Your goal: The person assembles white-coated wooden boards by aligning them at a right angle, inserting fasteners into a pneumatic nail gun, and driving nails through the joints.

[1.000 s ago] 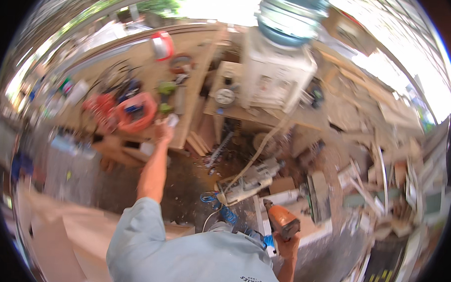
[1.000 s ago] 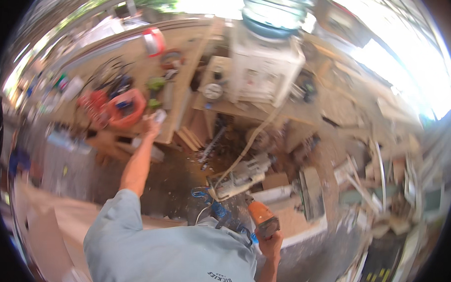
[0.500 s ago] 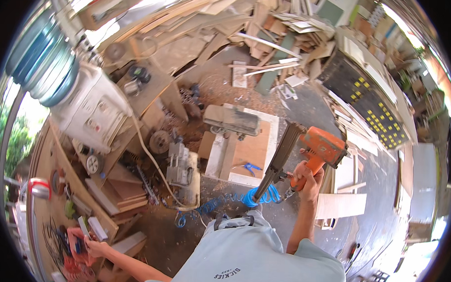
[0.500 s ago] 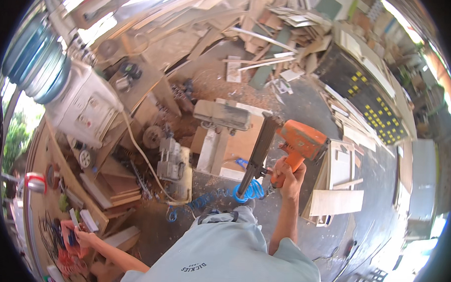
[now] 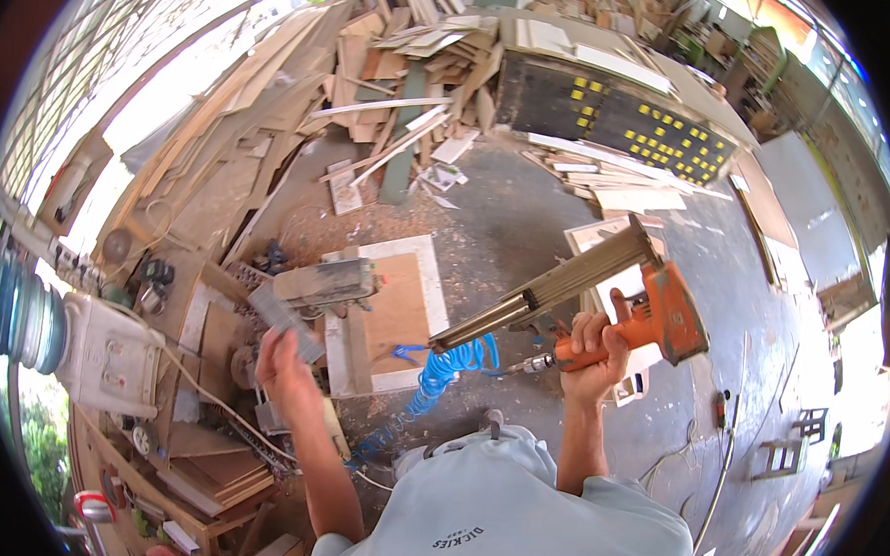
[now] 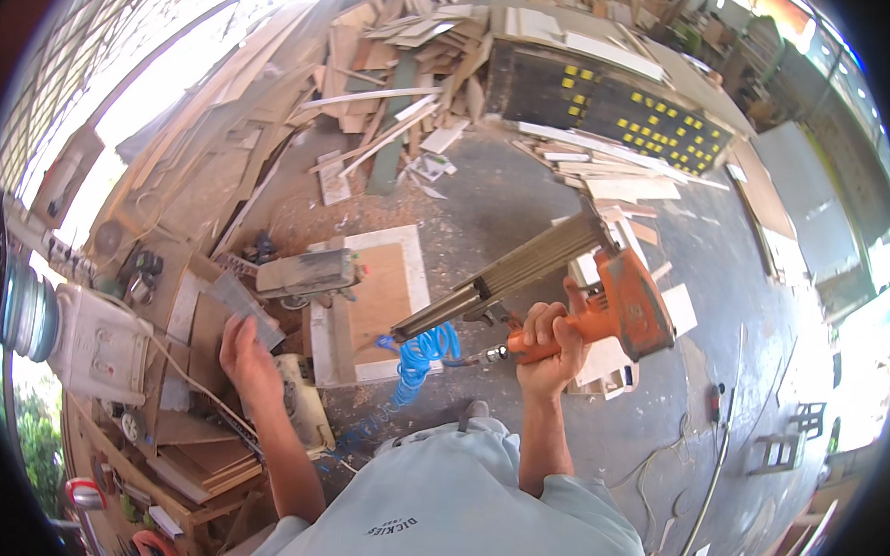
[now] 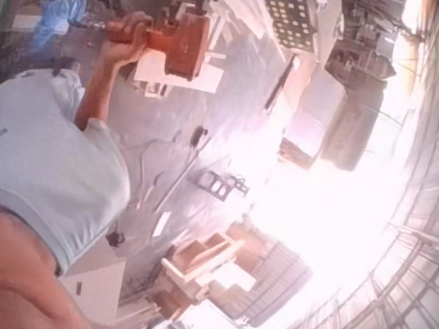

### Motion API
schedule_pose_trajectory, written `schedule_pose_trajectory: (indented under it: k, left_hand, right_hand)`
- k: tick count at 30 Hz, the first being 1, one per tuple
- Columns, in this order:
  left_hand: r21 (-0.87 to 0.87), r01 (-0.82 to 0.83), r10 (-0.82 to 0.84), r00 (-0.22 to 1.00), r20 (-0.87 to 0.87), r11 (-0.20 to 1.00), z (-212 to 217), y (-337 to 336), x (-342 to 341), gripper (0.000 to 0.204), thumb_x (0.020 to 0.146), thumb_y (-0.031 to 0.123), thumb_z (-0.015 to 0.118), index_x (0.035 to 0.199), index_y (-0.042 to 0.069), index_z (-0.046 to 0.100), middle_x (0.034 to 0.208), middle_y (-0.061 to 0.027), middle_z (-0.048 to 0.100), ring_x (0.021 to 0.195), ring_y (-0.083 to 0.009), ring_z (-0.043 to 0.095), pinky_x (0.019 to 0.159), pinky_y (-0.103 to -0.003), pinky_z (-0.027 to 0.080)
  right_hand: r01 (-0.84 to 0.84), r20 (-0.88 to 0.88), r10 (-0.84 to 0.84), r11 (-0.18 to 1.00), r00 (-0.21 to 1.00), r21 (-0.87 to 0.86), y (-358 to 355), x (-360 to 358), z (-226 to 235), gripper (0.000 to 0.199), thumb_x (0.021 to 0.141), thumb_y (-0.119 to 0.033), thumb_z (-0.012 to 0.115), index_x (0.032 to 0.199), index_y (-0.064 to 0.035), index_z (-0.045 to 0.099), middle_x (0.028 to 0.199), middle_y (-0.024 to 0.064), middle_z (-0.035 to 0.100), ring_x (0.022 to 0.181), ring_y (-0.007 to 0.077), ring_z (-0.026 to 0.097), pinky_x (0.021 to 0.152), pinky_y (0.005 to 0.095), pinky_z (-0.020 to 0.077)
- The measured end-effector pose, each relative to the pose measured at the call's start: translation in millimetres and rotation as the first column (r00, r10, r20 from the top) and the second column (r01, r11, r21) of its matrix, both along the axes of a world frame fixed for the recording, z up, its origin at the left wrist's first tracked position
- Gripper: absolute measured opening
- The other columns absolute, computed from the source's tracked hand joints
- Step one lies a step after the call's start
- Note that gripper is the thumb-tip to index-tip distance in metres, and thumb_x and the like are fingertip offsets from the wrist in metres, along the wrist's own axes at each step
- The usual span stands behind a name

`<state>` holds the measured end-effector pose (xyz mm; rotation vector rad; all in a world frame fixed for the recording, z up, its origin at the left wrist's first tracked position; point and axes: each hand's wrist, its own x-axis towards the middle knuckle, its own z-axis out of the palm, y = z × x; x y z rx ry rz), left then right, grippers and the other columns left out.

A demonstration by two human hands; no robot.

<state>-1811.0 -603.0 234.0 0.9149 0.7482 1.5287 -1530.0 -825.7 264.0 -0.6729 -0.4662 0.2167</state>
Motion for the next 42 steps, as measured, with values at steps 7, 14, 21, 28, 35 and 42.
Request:
schedule_pose_trajectory:
  k: [7, 14, 21, 28, 35, 42]
  left_hand:
    - [0.320, 0.759, -0.479, 0.620, -0.621, 0.568, 104, -66, 236, 0.023, 0.092, 0.010, 0.068, 0.109, -0.004, 0.064, 0.093, -0.0018, 0.063, 0.085, -0.0083, 0.060, 0.079, -0.024, 0.047]
    - [0.502, 0.839, -0.274, 0.544, -0.793, 0.212, 114, -95, 391, 0.017, 0.084, 0.002, 0.064, 0.100, -0.003, 0.064, 0.080, -0.0124, 0.060, 0.065, -0.0242, 0.059, 0.063, -0.034, 0.049]
    - [0.445, 0.866, -0.248, 0.494, -0.833, 0.228, 58, -58, 475, 0.018, 0.082, 0.000, 0.063, 0.100, -0.001, 0.064, 0.081, -0.0144, 0.059, 0.066, -0.0279, 0.061, 0.062, -0.037, 0.049]
    - [0.572, 0.776, -0.084, 0.610, -0.788, 0.266, 34, 14, 573, 0.018, 0.083, 0.002, 0.064, 0.101, 0.002, 0.064, 0.084, -0.0126, 0.061, 0.072, -0.0325, 0.062, 0.065, -0.041, 0.050]
    - [0.502, 0.859, 0.035, 0.501, -0.864, 0.099, 32, 90, 647, 0.021, 0.091, 0.014, 0.066, 0.105, -0.002, 0.064, 0.102, -0.0169, 0.063, 0.090, -0.0359, 0.063, 0.075, -0.043, 0.052]
    - [0.289, 0.956, 0.119, 0.280, -0.953, 0.059, 6, 147, 732, 0.048, 0.098, 0.032, 0.058, 0.128, -0.006, 0.059, 0.130, -0.0266, 0.050, 0.118, -0.0414, 0.053, 0.094, -0.048, 0.047]
  right_hand:
    - [0.140, -0.394, -0.130, 0.990, 0.910, -0.001, -39, 62, 26, 0.053, 0.092, -0.017, 0.059, 0.138, 0.0031, 0.044, 0.067, 0.0007, 0.044, 0.063, 0.0125, 0.045, 0.065, 0.0261, 0.0401]
    - [0.118, -0.535, -0.126, 0.992, 0.835, -0.050, -32, 103, 9, 0.046, 0.090, -0.017, 0.061, 0.133, -0.0023, 0.051, 0.068, 0.0023, 0.046, 0.061, 0.0147, 0.050, 0.053, 0.0287, 0.0426]
    - [0.080, -0.559, -0.141, 0.988, 0.817, -0.132, 11, 175, 9, 0.047, 0.089, -0.019, 0.060, 0.132, -0.0033, 0.049, 0.069, 0.0016, 0.044, 0.062, 0.0142, 0.047, 0.060, 0.0303, 0.0438]
    - [0.032, -0.575, -0.105, 0.990, 0.811, -0.136, 92, 271, -10, 0.047, 0.088, -0.019, 0.061, 0.132, -0.0075, 0.051, 0.070, 0.0007, 0.044, 0.064, 0.0145, 0.048, 0.062, 0.0339, 0.0453]
    - [-0.013, -0.659, -0.071, 0.993, 0.749, -0.121, 166, 352, -14, 0.047, 0.087, -0.017, 0.064, 0.130, -0.0052, 0.052, 0.072, 0.0008, 0.046, 0.064, 0.0140, 0.049, 0.059, 0.0321, 0.0455]
    - [-0.060, -0.711, -0.089, 0.981, 0.697, -0.182, 220, 444, -34, 0.035, 0.088, -0.020, 0.064, 0.119, -0.0064, 0.056, 0.072, 0.0006, 0.048, 0.064, 0.0142, 0.051, 0.059, 0.0319, 0.0476]
